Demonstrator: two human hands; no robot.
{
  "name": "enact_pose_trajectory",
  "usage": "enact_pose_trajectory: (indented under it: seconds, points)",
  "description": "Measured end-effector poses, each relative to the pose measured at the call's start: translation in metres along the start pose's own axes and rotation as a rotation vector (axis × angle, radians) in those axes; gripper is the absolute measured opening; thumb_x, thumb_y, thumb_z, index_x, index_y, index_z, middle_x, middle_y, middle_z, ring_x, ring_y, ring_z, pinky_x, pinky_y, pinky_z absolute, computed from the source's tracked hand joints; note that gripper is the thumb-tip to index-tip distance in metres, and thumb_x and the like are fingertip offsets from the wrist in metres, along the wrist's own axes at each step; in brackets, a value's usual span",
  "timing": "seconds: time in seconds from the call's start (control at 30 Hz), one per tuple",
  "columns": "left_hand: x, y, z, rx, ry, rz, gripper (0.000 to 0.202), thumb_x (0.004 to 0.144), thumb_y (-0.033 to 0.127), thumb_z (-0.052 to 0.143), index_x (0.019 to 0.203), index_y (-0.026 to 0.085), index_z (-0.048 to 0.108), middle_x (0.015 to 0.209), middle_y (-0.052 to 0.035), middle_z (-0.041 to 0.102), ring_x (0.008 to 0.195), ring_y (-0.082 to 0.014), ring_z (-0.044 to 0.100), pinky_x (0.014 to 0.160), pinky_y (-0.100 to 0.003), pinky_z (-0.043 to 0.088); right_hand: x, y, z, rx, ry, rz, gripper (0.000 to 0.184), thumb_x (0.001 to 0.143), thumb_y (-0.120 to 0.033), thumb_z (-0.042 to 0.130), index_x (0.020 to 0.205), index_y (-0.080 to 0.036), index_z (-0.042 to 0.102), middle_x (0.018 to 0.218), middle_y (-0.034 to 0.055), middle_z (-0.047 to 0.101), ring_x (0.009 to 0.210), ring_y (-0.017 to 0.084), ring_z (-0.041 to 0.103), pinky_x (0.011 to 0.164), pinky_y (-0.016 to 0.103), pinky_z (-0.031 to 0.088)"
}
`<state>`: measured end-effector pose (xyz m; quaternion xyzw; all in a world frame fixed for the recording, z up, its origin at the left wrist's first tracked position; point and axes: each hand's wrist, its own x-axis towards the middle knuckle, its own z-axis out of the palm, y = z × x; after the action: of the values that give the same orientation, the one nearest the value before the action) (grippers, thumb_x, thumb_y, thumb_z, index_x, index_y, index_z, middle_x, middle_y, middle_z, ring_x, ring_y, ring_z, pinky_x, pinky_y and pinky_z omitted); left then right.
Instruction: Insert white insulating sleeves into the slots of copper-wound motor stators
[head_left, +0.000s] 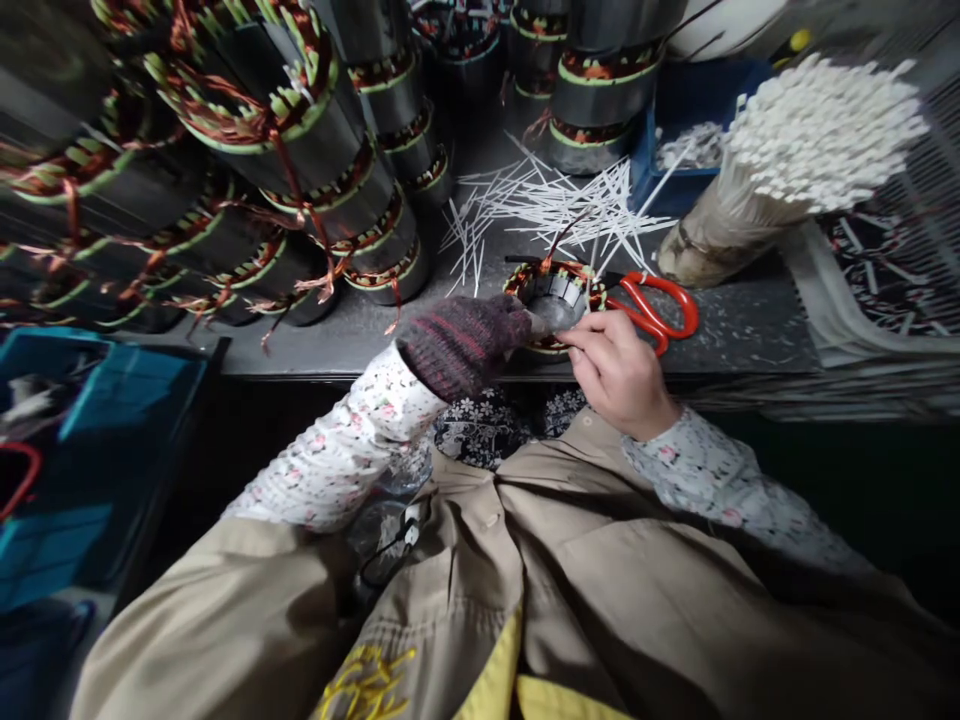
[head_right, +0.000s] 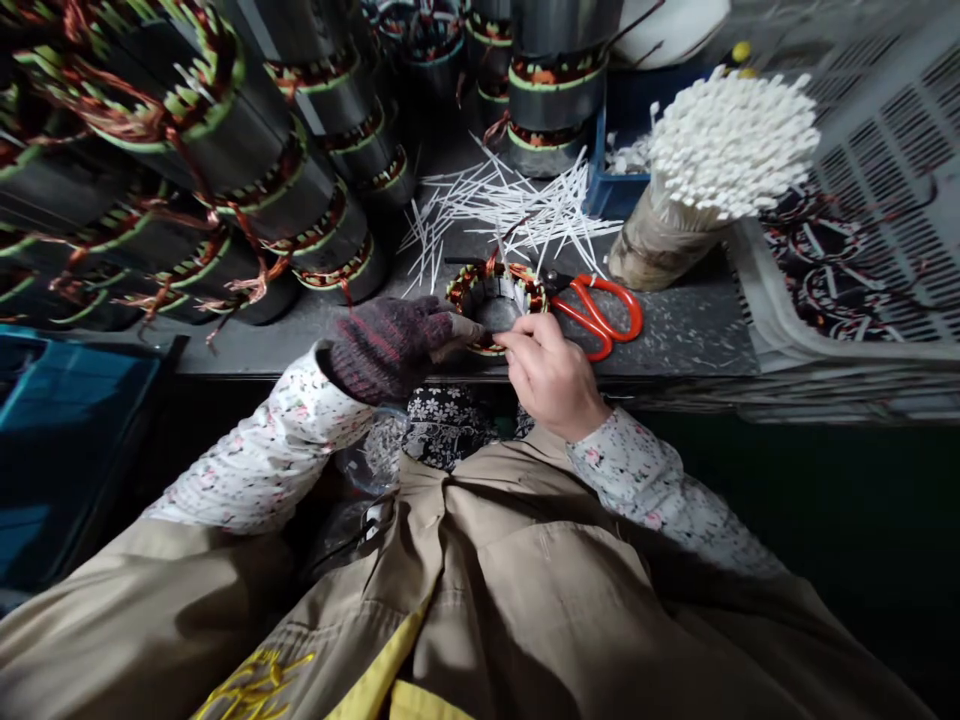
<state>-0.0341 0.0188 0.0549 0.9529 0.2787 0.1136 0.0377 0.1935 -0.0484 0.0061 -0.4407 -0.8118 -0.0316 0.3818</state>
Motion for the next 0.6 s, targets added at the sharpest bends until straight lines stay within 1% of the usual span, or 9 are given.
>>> enact_pose_trajectory:
  seconds: [0.1, 0.17, 0.23, 0.3, 0.37, 0.43, 0.47, 0.53, 0.6]
  points:
    - [0.004, 0.012, 0.006, 0.082, 0.035, -0.089, 0.027, 0.089, 0.025, 0.060, 0.113, 0.024, 0.072, 0.099, -0.0050, 0.072, 0.075, -0.0185, 0.069, 0.062, -0.028, 0.051, 0.002, -0.001, 0.005, -0.055, -0.014, 0.019, 0.023, 0.093, -0.014, 0.051, 0.104, -0.016, 0.072, 0.100, 0.0092, 0.063, 0.073, 0.016, 0.062, 0.063, 0.031, 0.053]
    - [0.004, 0.020, 0.008, 0.185, 0.091, -0.098, 0.020, 0.086, 0.024, 0.062, 0.103, 0.020, 0.072, 0.095, -0.0068, 0.070, 0.069, -0.0190, 0.066, 0.062, -0.031, 0.053, 0.004, -0.004, 0.002, -0.054, -0.012, 0.011, 0.021, 0.093, -0.015, 0.052, 0.102, -0.016, 0.071, 0.099, 0.0094, 0.063, 0.074, 0.016, 0.062, 0.062, 0.031, 0.053]
    - [0.003, 0.024, 0.008, 0.283, 0.204, -0.007, 0.014, 0.086, 0.022, 0.061, 0.095, 0.019, 0.071, 0.098, -0.0073, 0.071, 0.079, -0.0225, 0.068, 0.078, -0.041, 0.059, 0.006, -0.003, -0.005, 0.021, 0.063, 0.038, 0.014, 0.094, -0.018, 0.055, 0.097, -0.017, 0.069, 0.096, 0.0085, 0.064, 0.077, 0.017, 0.063, 0.063, 0.031, 0.054]
    - [0.004, 0.022, 0.005, 0.310, 0.335, 0.129, 0.012, 0.088, 0.021, 0.058, 0.092, 0.021, 0.069, 0.106, -0.0057, 0.071, 0.100, -0.0265, 0.067, 0.104, -0.054, 0.053, 0.006, 0.006, -0.014, 0.109, 0.258, 0.143, 0.009, 0.095, -0.023, 0.059, 0.089, -0.019, 0.063, 0.089, 0.0063, 0.064, 0.078, 0.017, 0.063, 0.063, 0.030, 0.054]
    - [0.008, 0.016, 0.002, 0.252, 0.387, 0.221, 0.013, 0.090, 0.021, 0.055, 0.091, 0.022, 0.068, 0.108, -0.0042, 0.071, 0.112, -0.0269, 0.064, 0.118, -0.059, 0.042, 0.005, 0.028, -0.022, 0.141, 0.527, 0.280, 0.012, 0.096, -0.027, 0.062, 0.087, -0.020, 0.058, 0.082, 0.0036, 0.061, 0.070, 0.015, 0.061, 0.058, 0.028, 0.051]
    - [0.016, 0.007, 0.000, 0.175, 0.333, 0.289, 0.015, 0.092, 0.022, 0.052, 0.089, 0.023, 0.067, 0.100, -0.0038, 0.071, 0.109, -0.0250, 0.065, 0.120, -0.057, 0.041, 0.005, 0.060, -0.028, 0.132, 0.751, 0.356, 0.017, 0.095, -0.033, 0.065, 0.089, -0.022, 0.054, 0.078, 0.0013, 0.057, 0.059, 0.013, 0.055, 0.051, 0.027, 0.046]
    - [0.021, 0.002, 0.000, 0.147, 0.288, 0.325, 0.017, 0.093, 0.022, 0.051, 0.087, 0.023, 0.066, 0.095, -0.0036, 0.070, 0.106, -0.0239, 0.066, 0.119, -0.056, 0.043, 0.006, 0.077, -0.030, 0.119, 0.822, 0.373, 0.021, 0.094, -0.037, 0.067, 0.091, -0.022, 0.053, 0.077, 0.0005, 0.055, 0.055, 0.012, 0.053, 0.049, 0.026, 0.044]
    - [0.029, -0.008, 0.001, 0.105, 0.221, 0.385, 0.017, 0.095, 0.025, 0.050, 0.089, 0.023, 0.065, 0.093, -0.0036, 0.070, 0.100, -0.0228, 0.068, 0.117, -0.054, 0.045, 0.008, 0.112, -0.030, 0.082, 0.880, 0.389, 0.027, 0.092, -0.044, 0.070, 0.093, -0.023, 0.053, 0.076, -0.0001, 0.054, 0.054, 0.012, 0.053, 0.048, 0.027, 0.045]
    - [0.032, -0.014, 0.004, 0.043, 0.183, 0.417, 0.017, 0.097, 0.032, 0.052, 0.093, 0.022, 0.064, 0.094, -0.0045, 0.071, 0.096, -0.0221, 0.069, 0.115, -0.051, 0.047, 0.012, 0.137, -0.030, 0.028, 0.856, 0.404, 0.031, 0.092, -0.050, 0.069, 0.093, -0.022, 0.054, 0.075, 0.0007, 0.054, 0.056, 0.013, 0.055, 0.050, 0.029, 0.047]
